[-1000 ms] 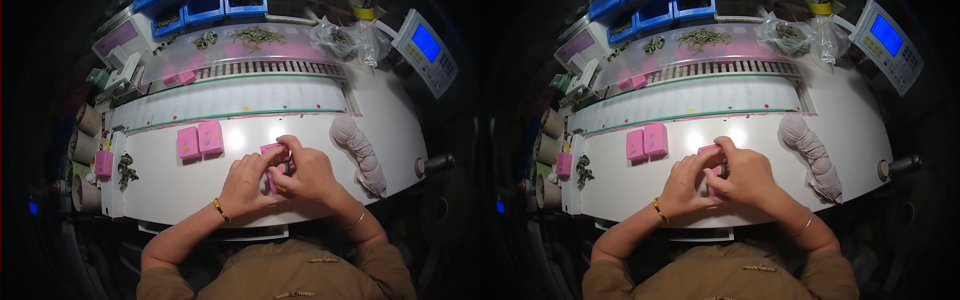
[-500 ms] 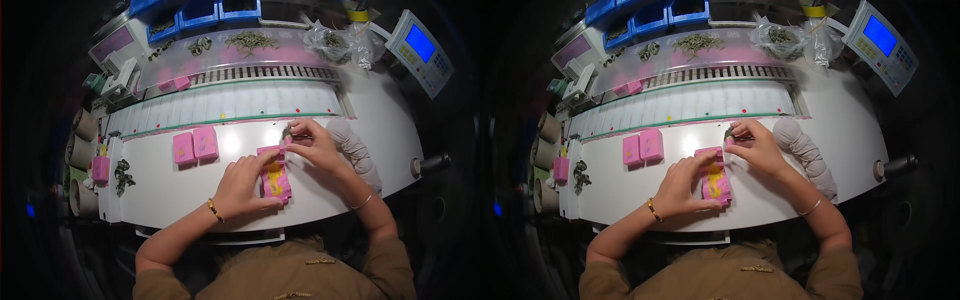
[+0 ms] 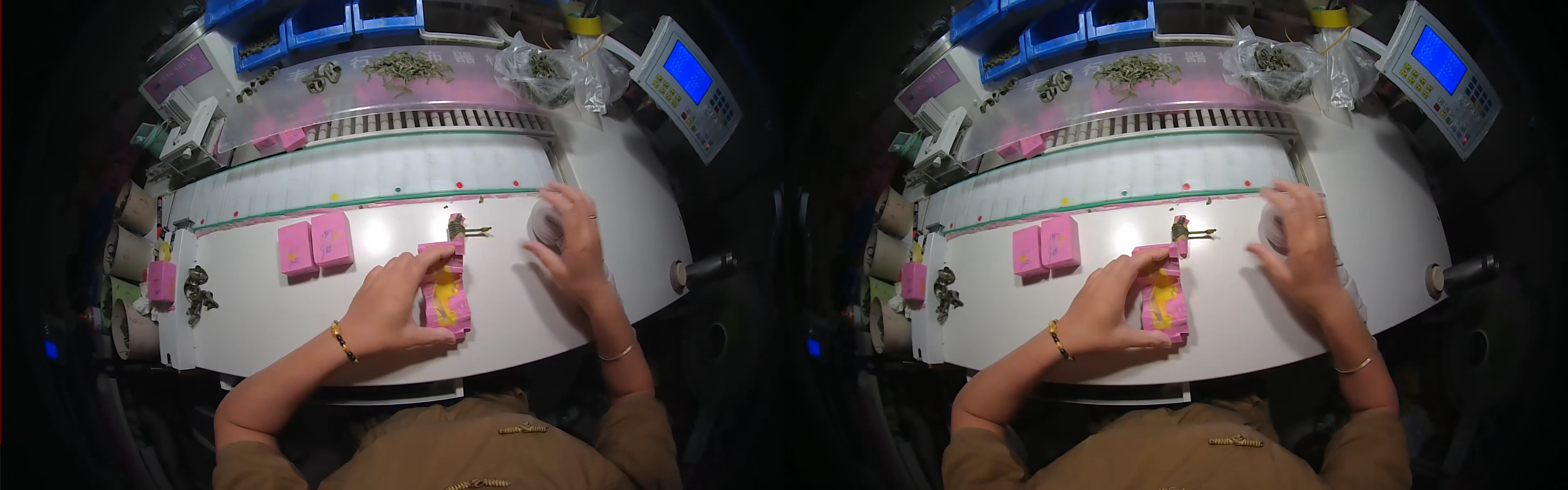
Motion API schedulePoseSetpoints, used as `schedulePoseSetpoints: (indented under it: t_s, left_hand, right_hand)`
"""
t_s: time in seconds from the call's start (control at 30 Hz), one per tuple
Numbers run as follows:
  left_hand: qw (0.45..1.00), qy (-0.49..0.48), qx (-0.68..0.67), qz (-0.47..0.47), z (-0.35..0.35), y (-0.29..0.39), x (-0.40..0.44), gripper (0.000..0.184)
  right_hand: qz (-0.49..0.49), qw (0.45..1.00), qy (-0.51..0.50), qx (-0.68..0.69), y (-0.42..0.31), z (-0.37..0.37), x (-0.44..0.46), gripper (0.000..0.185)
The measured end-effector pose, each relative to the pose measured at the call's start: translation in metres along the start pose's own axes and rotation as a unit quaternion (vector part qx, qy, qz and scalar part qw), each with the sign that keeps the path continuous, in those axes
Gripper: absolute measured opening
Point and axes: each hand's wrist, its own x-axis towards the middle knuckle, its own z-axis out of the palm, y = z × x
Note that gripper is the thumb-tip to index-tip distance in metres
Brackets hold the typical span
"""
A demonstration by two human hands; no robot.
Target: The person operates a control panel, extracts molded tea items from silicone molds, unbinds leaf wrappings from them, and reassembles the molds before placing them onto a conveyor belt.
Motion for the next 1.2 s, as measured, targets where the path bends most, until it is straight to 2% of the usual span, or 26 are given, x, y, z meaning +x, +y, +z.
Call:
schedulePoseSetpoints:
  t_s: [0.03,0.07,0.13,0.3,0.37,0.4,0.47,0.53,0.57,0.63,0.73,0.77,0.8,0.87,0.9,0.93,1.0,1.1,1.2]
  left_hand:
    - [1.0,-0.004,-0.023,0.016,-0.001,-0.003,0.003,0.105]
    - [1.0,-0.004,-0.025,0.016,-0.002,-0.004,0.004,0.105]
    - [0.999,0.004,-0.04,0.036,-0.004,-0.005,0.006,0.103]
    - [0.999,-0.033,-0.04,0.0,-0.009,-0.001,0.009,0.109]
    - [0.998,-0.034,-0.043,-0.013,-0.006,-0.002,0.006,0.109]
    - [0.999,-0.022,-0.042,-0.003,-0.004,-0.003,0.005,0.108]
    - [0.999,-0.012,-0.039,0.009,-0.002,-0.005,0.005,0.108]
    - [1.0,0.005,-0.005,-0.002,0.0,-0.007,0.003,0.104]
    - [1.0,0.005,-0.004,0.0,-0.002,-0.004,0.004,0.104]
    - [1.0,-0.011,-0.004,-0.004,-0.006,0.005,0.005,0.104]
    - [0.999,0.031,0.011,0.01,0.002,-0.006,-0.002,0.103]
    - [0.999,0.032,0.01,0.009,0.002,-0.006,-0.001,0.103]
    - [1.0,0.009,0.004,-0.011,0.002,-0.006,0.001,0.102]
    - [0.999,-0.015,-0.002,-0.032,0.002,-0.006,0.001,0.1]
    - [1.0,-0.004,-0.004,-0.025,0.002,-0.005,0.001,0.1]
    - [1.0,0.005,-0.004,-0.017,0.001,-0.005,0.0,0.1]
    - [1.0,0.007,-0.014,0.004,0.001,-0.004,0.0,0.1]
    - [0.998,0.032,-0.044,0.026,0.006,-0.005,-0.003,0.099]
    - [0.996,0.067,-0.038,0.047,0.005,-0.001,-0.005,0.095]
  right_hand:
    - [0.014,0.998,0.006,-0.06,0.008,-0.008,-0.003,0.072]
    - [0.014,0.998,0.005,-0.061,0.016,-0.012,-0.008,0.072]
    - [0.126,0.982,-0.139,0.018,0.029,-0.018,-0.017,0.084]
    - [0.058,0.992,-0.109,-0.019,0.008,-0.019,-0.007,0.071]
    - [-0.069,0.993,0.072,-0.057,-0.022,-0.025,0.004,0.062]
    - [-0.069,0.994,0.07,-0.053,-0.034,-0.025,0.007,0.062]
    - [-0.146,0.972,0.177,-0.049,-0.057,-0.022,0.012,0.056]
    - [-0.266,0.961,0.057,-0.051,-0.066,0.001,0.006,0.053]
    - [-0.266,0.961,0.059,-0.053,-0.069,0.01,0.001,0.053]
    - [-0.273,0.958,-0.083,-0.02,-0.072,0.019,-0.003,0.051]
    - [-0.288,0.954,-0.078,-0.038,-0.069,0.002,0.013,0.051]
    - [-0.272,0.962,-0.027,-0.019,-0.075,-0.005,0.017,0.05]
    - [-0.273,0.961,-0.029,-0.019,-0.077,-0.007,0.018,0.05]
    - [-0.265,0.958,0.109,-0.033,-0.081,-0.009,0.018,0.047]
    - [-0.263,0.959,0.097,-0.049,-0.084,-0.006,0.014,0.046]
    - [-0.26,0.964,0.019,-0.057,-0.082,0.005,0.004,0.05]
    - [-0.267,0.961,-0.031,-0.056,-0.071,0.025,-0.01,0.053]
    - [-0.254,0.963,-0.068,-0.055,-0.053,0.014,-0.009,0.053]
    - [-0.207,0.975,-0.027,-0.077,-0.036,0.002,-0.013,0.055]
